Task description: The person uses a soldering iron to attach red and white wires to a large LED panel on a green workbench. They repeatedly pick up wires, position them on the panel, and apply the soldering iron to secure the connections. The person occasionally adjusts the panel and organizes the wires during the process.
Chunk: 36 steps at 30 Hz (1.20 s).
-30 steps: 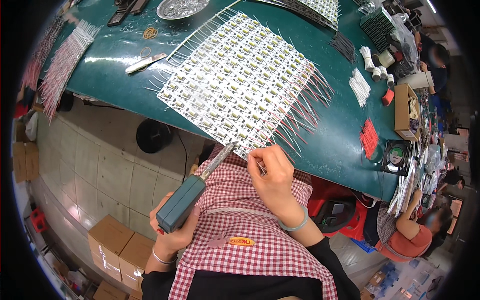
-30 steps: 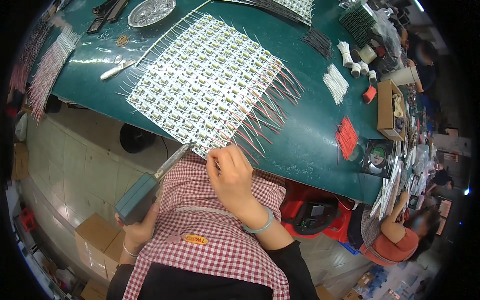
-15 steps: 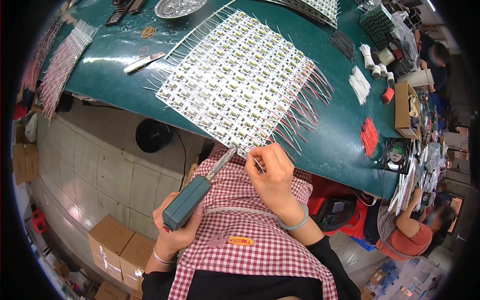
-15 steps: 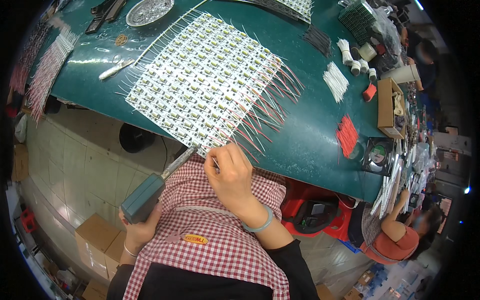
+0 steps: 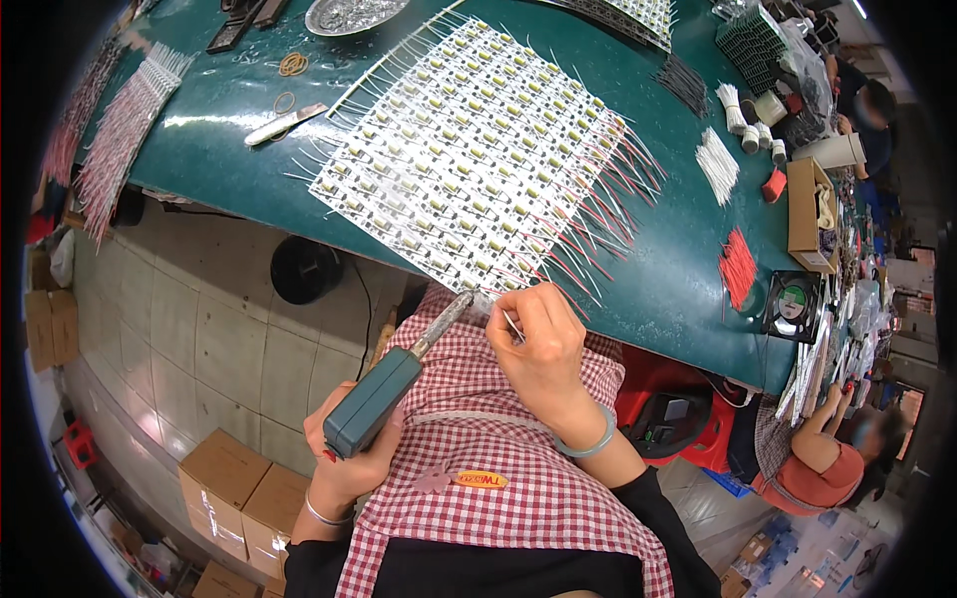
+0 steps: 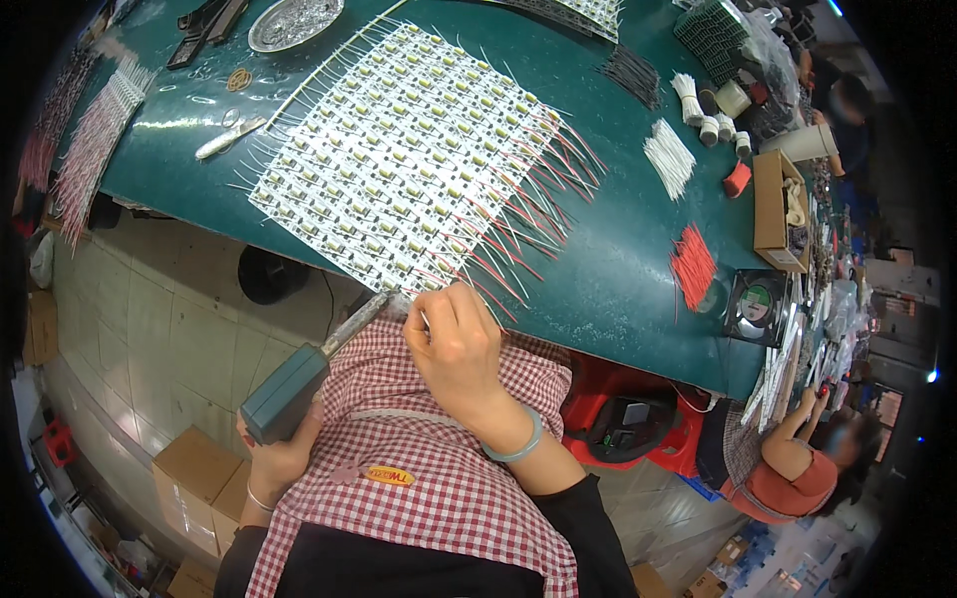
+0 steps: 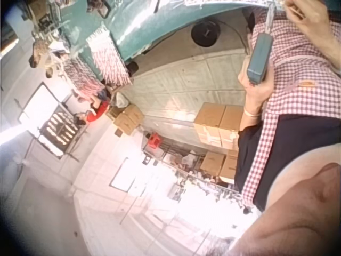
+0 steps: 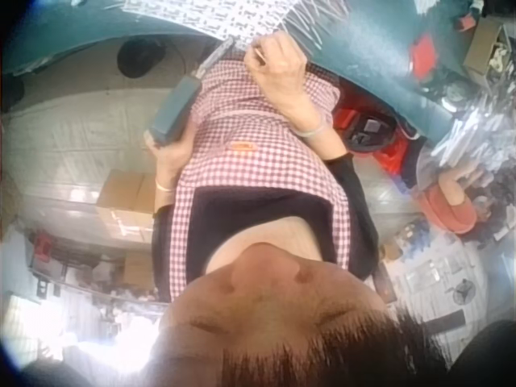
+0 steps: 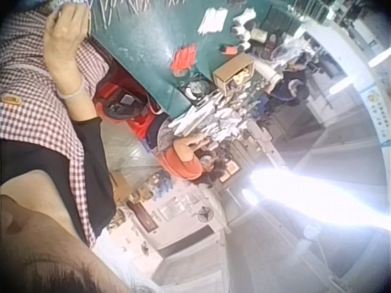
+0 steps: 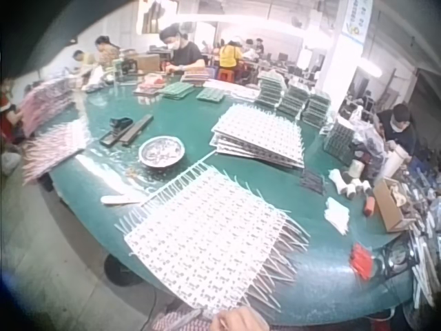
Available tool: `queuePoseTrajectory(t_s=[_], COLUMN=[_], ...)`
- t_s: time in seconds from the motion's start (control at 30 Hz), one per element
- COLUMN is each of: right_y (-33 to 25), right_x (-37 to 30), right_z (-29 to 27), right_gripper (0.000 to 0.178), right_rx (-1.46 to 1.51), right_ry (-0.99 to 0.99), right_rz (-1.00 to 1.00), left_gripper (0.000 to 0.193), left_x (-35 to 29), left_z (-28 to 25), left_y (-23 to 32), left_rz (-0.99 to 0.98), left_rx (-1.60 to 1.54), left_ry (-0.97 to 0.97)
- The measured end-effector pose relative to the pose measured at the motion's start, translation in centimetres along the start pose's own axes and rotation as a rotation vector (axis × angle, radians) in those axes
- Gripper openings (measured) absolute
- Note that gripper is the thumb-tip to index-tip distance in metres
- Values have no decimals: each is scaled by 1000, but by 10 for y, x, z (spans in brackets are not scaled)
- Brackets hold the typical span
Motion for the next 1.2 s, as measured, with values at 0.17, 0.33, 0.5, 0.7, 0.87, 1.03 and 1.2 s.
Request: queuePoseTrajectory(t_s=[0.17,0.33,0.5,0.7,0.87,1.03,1.2], right_y=[-2,-2,-4,-3,-6,-6,-7], right_x=[3,3,2,2,4,4,4], right_z=[-2,-1,-1,1,0,1,1], right_gripper=[20,21,21,21,21,21,21], right_rx=[-21,-37,-31,-42,-84,-105,-122], right_ry=[-1,-7,5,-3,14,7,1], right_rz=[-30,-38,-45,-36,-37,-34,-35], left_gripper=[18,19,20,19,18,17,18], left_x=[-4,-8,-5,-2,-3,0,1], left_z=[0,-4,-4,-1,0,1,-1], left_y=[-7,-9,-5,-4,-5,-4,-2], left_rz=[-26,-45,-8,33,-7,14,40], left_rx=[-56,-32,-30,10,-10,-4,10], left_ry=[43,34,17,-1,-3,4,19])
Point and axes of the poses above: each hand's wrist, its own x-axis towards the middle knuckle, its own z-axis out of the palm, y = z × x, the point moved 4 cm from there along x, towards the middle knuckle, and after that the axes turned 5 degrees about y, right-handed, at the moved point
